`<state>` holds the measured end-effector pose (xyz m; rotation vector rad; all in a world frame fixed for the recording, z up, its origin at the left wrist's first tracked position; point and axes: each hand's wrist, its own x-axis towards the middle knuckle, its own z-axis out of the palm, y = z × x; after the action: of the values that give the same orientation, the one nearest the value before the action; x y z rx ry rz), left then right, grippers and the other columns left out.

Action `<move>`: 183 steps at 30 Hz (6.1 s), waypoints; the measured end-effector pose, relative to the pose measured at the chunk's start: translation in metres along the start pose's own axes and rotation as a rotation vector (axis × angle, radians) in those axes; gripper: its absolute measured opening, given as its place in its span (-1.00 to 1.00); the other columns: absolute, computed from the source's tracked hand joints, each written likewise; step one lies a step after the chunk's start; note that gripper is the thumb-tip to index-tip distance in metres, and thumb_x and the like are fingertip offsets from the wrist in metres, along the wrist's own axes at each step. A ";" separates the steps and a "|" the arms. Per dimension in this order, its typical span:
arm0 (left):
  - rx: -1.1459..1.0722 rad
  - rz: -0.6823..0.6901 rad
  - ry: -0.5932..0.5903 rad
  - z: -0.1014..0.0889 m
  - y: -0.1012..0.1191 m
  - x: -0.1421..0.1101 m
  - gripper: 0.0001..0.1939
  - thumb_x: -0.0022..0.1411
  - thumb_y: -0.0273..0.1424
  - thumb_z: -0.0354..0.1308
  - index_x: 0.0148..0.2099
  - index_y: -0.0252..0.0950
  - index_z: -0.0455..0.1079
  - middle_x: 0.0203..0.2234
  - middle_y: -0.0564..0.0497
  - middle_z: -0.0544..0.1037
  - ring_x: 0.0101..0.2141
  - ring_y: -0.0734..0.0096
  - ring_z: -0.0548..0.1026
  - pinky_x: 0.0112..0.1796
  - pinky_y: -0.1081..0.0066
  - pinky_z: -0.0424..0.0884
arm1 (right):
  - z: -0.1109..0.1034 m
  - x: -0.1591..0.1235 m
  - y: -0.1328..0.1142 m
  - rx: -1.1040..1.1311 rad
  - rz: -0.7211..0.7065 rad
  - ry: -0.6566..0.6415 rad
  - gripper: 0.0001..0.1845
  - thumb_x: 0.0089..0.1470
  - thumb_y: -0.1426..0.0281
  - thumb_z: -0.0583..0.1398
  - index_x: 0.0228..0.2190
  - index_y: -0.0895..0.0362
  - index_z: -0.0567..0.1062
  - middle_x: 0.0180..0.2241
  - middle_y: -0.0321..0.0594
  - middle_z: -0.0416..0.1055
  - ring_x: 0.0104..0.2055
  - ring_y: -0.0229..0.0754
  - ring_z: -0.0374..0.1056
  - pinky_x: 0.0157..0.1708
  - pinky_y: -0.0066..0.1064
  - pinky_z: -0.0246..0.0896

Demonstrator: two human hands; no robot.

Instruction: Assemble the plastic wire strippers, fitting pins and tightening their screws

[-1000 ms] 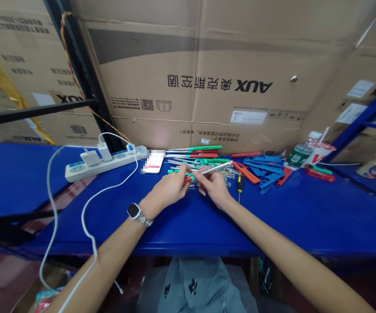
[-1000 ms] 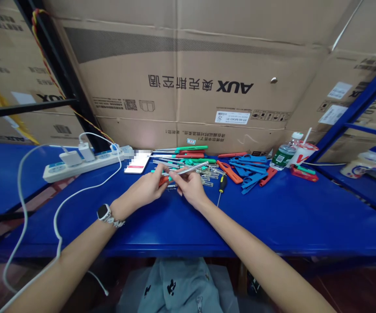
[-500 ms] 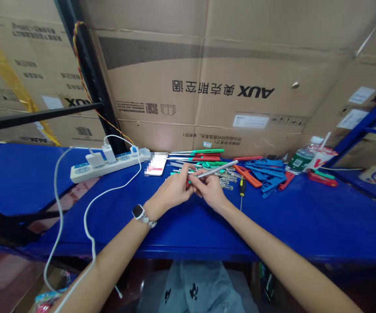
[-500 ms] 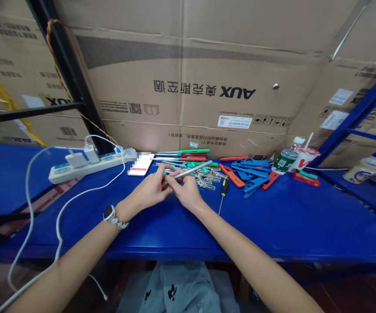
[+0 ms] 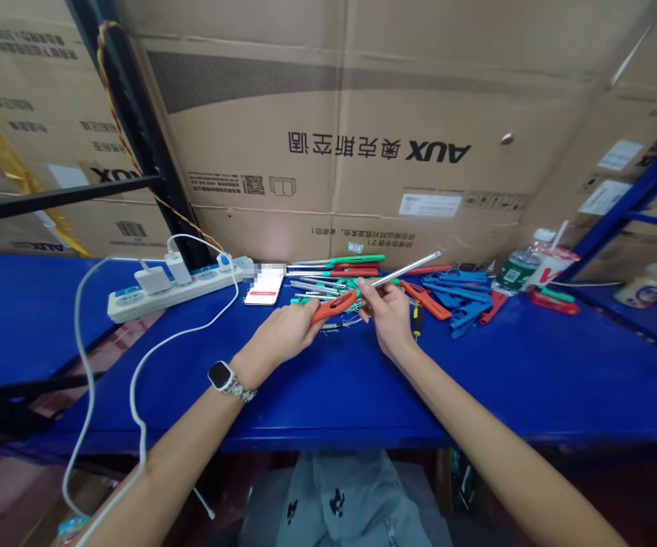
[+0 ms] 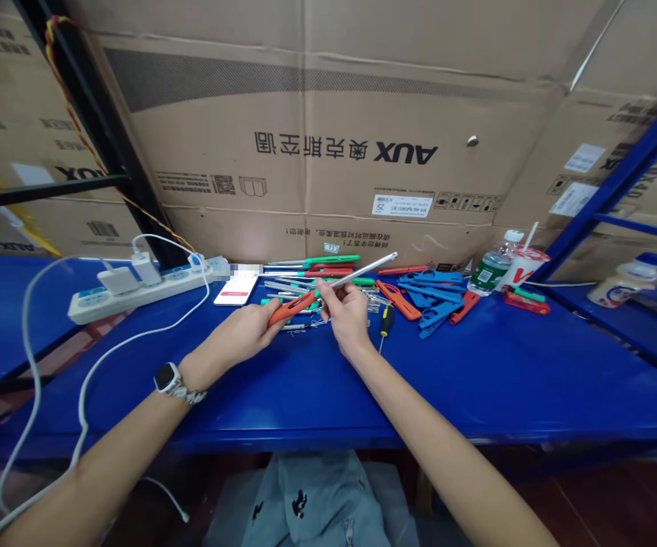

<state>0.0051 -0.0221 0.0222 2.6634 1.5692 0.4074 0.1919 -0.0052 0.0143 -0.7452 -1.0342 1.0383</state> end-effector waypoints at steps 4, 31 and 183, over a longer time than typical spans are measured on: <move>-0.073 0.003 0.005 0.006 -0.001 -0.003 -0.77 0.46 -0.28 -0.09 -0.09 -0.27 0.34 -0.51 -0.03 0.46 -0.50 0.18 0.47 -0.47 0.32 0.19 | -0.003 0.003 0.006 -0.006 0.010 -0.034 -0.53 -0.23 0.07 0.49 -0.49 0.11 0.46 -0.60 -0.42 0.29 -0.65 -0.39 0.08 -0.68 -0.46 0.06; -0.297 0.390 0.194 0.018 0.049 -0.038 -0.81 0.41 -0.39 0.10 -0.32 -0.26 0.36 -0.40 0.01 0.52 -0.29 0.25 0.43 -0.22 0.27 0.37 | -0.051 -0.037 -0.026 -1.445 -0.237 -0.937 -0.54 0.33 0.23 0.14 0.20 0.05 0.44 -0.15 -0.07 0.38 -0.18 -0.07 0.30 -0.09 -0.19 0.19; -0.266 0.193 0.054 0.033 0.012 0.027 -0.78 0.13 -0.19 0.33 -0.31 -0.23 0.53 -0.34 -0.07 0.57 -0.23 0.12 0.49 -0.19 0.23 0.36 | -0.039 0.009 0.004 -0.546 -0.218 -0.392 -0.67 0.20 0.06 0.25 -0.22 0.00 0.34 -0.48 -0.30 0.40 -0.54 -0.18 0.34 -0.58 -0.31 0.27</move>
<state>0.0357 -0.0015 -0.0025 2.6195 1.1755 0.6497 0.2283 0.0038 -0.0004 -0.8557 -1.7378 0.7268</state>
